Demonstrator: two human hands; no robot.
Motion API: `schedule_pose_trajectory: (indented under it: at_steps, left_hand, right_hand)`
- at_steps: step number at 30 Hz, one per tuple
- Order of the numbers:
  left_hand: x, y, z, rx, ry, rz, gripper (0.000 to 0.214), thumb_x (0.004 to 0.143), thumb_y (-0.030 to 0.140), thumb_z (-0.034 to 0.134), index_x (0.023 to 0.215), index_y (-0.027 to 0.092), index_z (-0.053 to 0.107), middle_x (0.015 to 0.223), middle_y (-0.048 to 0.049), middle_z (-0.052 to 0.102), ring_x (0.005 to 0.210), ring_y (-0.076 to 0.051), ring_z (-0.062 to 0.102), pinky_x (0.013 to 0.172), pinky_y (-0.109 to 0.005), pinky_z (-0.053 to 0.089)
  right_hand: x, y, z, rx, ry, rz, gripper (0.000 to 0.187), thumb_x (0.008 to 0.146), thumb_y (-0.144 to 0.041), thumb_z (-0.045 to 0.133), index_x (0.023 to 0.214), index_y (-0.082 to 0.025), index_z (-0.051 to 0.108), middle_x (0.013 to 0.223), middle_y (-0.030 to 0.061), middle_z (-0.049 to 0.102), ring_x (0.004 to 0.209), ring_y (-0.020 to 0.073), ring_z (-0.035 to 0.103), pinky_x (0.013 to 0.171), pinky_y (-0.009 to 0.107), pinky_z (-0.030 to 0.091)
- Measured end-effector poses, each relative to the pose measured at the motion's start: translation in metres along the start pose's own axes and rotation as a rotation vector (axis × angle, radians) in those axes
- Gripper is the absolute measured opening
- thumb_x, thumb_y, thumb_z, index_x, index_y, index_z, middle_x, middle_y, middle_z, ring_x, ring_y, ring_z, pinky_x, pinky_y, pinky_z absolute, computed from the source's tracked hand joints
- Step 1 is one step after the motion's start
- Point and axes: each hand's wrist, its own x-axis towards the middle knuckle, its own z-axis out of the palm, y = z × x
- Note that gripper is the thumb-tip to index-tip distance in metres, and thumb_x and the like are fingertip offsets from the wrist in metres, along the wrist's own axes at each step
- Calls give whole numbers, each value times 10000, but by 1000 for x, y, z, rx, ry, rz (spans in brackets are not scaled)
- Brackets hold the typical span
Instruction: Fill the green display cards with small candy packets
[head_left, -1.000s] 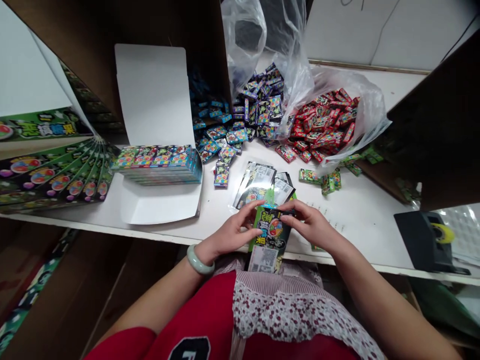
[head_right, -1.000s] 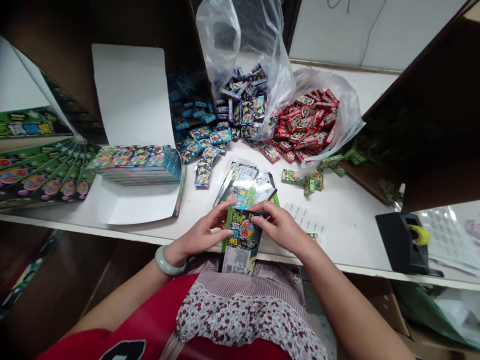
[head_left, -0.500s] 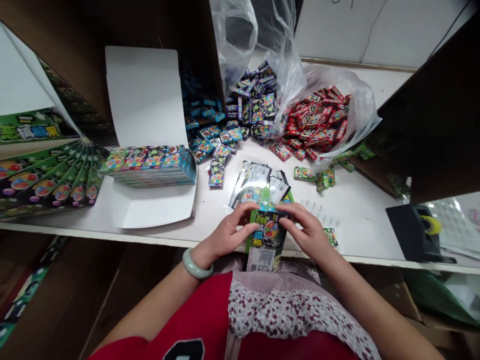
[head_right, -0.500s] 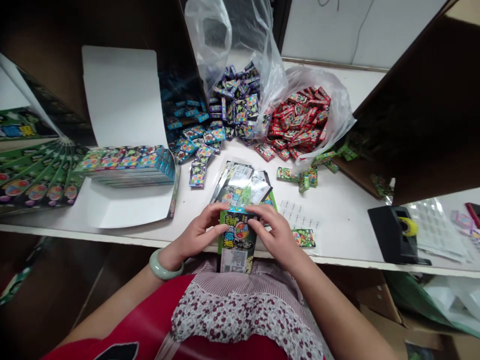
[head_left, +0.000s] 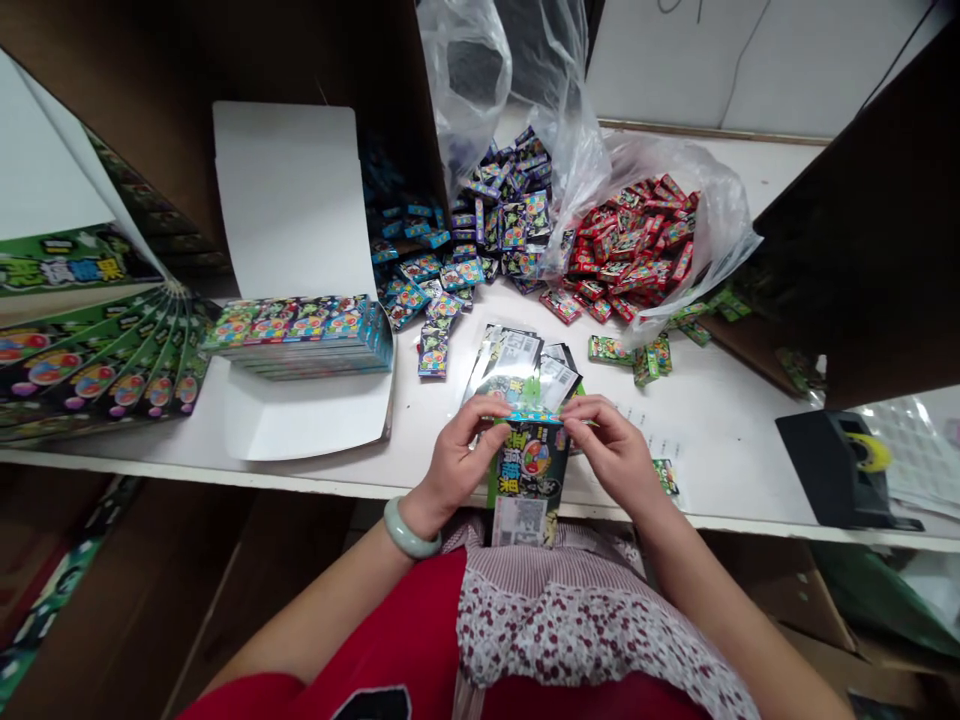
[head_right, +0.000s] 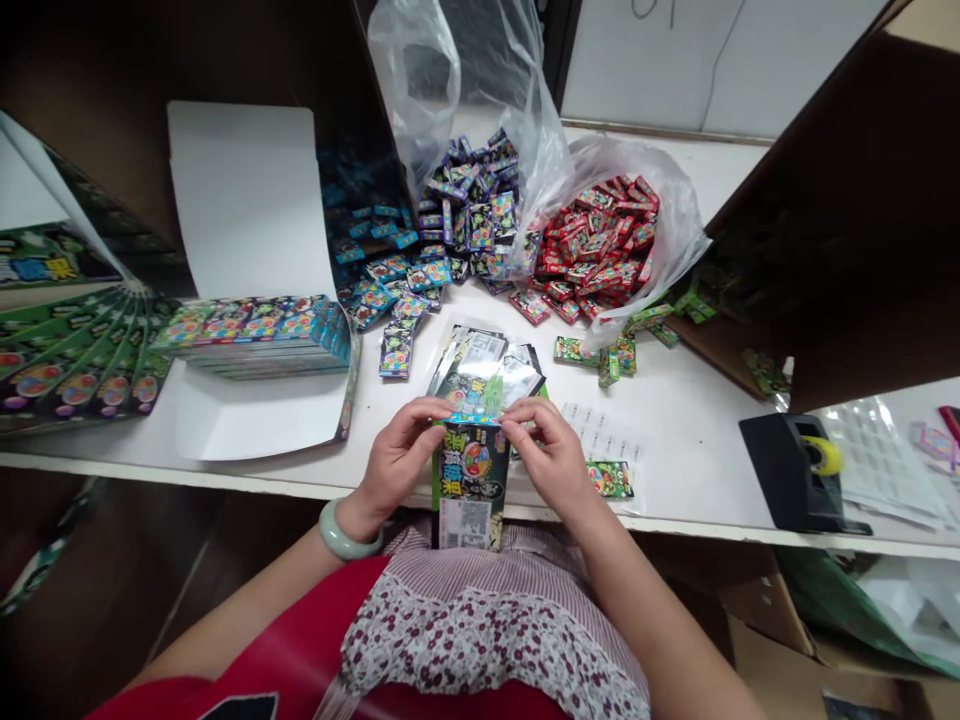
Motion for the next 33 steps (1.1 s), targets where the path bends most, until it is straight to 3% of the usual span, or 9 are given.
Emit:
schedule_pose_trajectory:
  at_steps: [4, 6, 8, 12, 18, 24, 33]
  left_hand:
    - [9, 5, 10, -47, 109, -15, 107, 901, 260, 584, 842, 178, 619, 961, -58, 672, 978, -186, 633, 903, -351, 502]
    - [11, 6, 13, -94, 144, -46, 74, 881, 254, 614, 890, 182, 606, 933, -47, 681, 937, -171, 649, 860, -325, 525]
    - [11, 6, 13, -137, 166, -60, 151, 870, 241, 629, 1004, 197, 574, 924, -33, 687, 888, -149, 661, 806, -290, 539]
    - [11, 5, 8, -42, 84, -6, 112, 881, 231, 610, 987, 197, 626, 931, -40, 672, 903, -152, 645, 831, -301, 527]
    - [18, 12, 0, 61, 14, 123, 99, 829, 250, 679, 901, 185, 654, 867, -40, 655, 833, -157, 627, 770, -308, 522]
    - [30, 28, 1, 83, 61, 13, 90, 829, 221, 642, 767, 170, 602, 720, 3, 608, 636, -100, 555, 591, -231, 473]
    - [37, 32, -8, 59, -151, -17, 100, 840, 226, 604, 769, 166, 564, 750, -13, 581, 697, -116, 540, 619, -242, 456]
  right_hand:
    - [12, -8, -9, -29, -48, 6, 135, 854, -324, 615, 947, -230, 589, 925, 42, 619, 823, 160, 604, 645, 279, 519]
    - [15, -11, -11, -78, -97, -31, 165, 863, -302, 603, 1015, -240, 595, 935, 44, 621, 835, 160, 604, 642, 283, 522]
    - [17, -14, -12, -141, -156, -103, 115, 866, -278, 600, 968, -233, 625, 963, 54, 613, 884, 166, 599, 658, 287, 524]
    - [20, -22, -9, -158, -173, -145, 76, 831, -267, 643, 816, -204, 603, 894, 44, 608, 814, 153, 594, 641, 288, 506]
    - [27, -31, -4, -170, -162, 48, 114, 791, -280, 661, 848, -193, 616, 826, 25, 637, 671, 122, 567, 571, 269, 458]
    - [32, -37, -2, -38, -226, 171, 174, 780, -346, 682, 788, -184, 619, 720, 2, 625, 569, 108, 544, 513, 254, 440]
    - [37, -38, -9, -96, -303, 94, 160, 807, -327, 665, 734, -188, 632, 729, 16, 624, 637, 133, 574, 545, 258, 457]
